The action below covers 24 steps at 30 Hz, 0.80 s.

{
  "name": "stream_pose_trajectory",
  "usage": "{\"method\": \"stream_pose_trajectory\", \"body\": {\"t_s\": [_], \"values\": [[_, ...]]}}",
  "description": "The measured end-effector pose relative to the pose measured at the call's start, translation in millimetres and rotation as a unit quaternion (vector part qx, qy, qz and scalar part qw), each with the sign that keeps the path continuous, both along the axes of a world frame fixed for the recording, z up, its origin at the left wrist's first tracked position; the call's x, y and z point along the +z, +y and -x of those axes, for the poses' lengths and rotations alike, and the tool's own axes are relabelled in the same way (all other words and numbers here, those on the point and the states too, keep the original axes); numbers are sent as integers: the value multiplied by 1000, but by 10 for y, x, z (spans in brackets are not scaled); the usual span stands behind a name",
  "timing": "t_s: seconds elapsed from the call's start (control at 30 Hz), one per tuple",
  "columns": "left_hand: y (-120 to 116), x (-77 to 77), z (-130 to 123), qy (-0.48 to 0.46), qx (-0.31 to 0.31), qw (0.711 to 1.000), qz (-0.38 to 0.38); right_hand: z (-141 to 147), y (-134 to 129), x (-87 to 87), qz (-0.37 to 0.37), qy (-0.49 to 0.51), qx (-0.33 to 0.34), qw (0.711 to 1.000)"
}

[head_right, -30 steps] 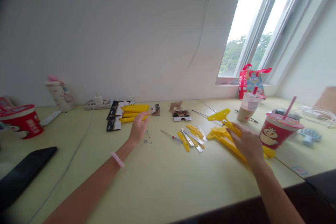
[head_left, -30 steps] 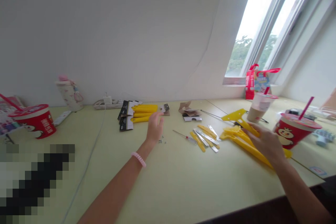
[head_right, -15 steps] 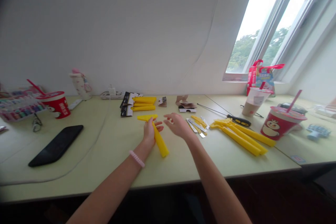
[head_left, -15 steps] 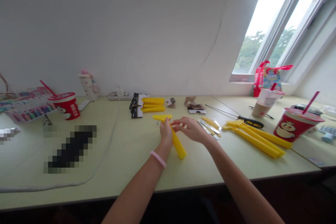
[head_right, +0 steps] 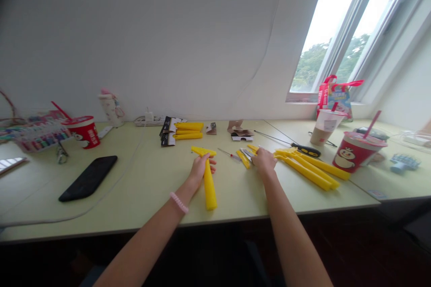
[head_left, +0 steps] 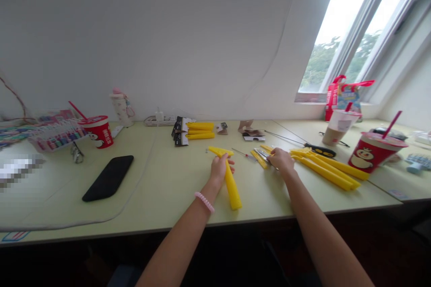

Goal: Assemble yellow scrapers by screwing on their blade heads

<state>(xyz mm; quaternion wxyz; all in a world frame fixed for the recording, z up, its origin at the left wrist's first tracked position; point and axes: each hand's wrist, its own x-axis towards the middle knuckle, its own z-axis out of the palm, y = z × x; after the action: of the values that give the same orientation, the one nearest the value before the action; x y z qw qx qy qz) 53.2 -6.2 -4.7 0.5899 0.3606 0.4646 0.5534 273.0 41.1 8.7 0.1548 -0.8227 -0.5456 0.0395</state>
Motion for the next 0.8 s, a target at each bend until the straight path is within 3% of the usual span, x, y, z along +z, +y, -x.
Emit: {"method": "stream_pose_trajectory", "body": {"t_s": [0.2, 0.33, 0.4, 0.5, 0.57, 0.67, 0.8], "values": [[-1, 5, 24, 10, -15, 1000, 5, -34, 22, 3, -86, 51, 5, 995], [2, 2, 33, 16, -18, 1000, 4, 36, 7, 110, -163, 185, 25, 969], [0, 3, 34, 17, -21, 1000, 1, 113, 8, 149, -183, 334, 57, 923], [2, 2, 35, 23, -22, 999, -2, 291, 1, 130, -211, 572, 126, 783], [6, -2, 35, 33, -29, 999, -6, 429, -16, 74, -223, 637, 152, 722], [13, -8, 34, 50, -48, 998, -13, 587, -32, -17, -236, 637, 196, 707], [20, -12, 34, 59, -55, 997, -13, 620, 12, -84, -254, 609, 153, 736]]}}
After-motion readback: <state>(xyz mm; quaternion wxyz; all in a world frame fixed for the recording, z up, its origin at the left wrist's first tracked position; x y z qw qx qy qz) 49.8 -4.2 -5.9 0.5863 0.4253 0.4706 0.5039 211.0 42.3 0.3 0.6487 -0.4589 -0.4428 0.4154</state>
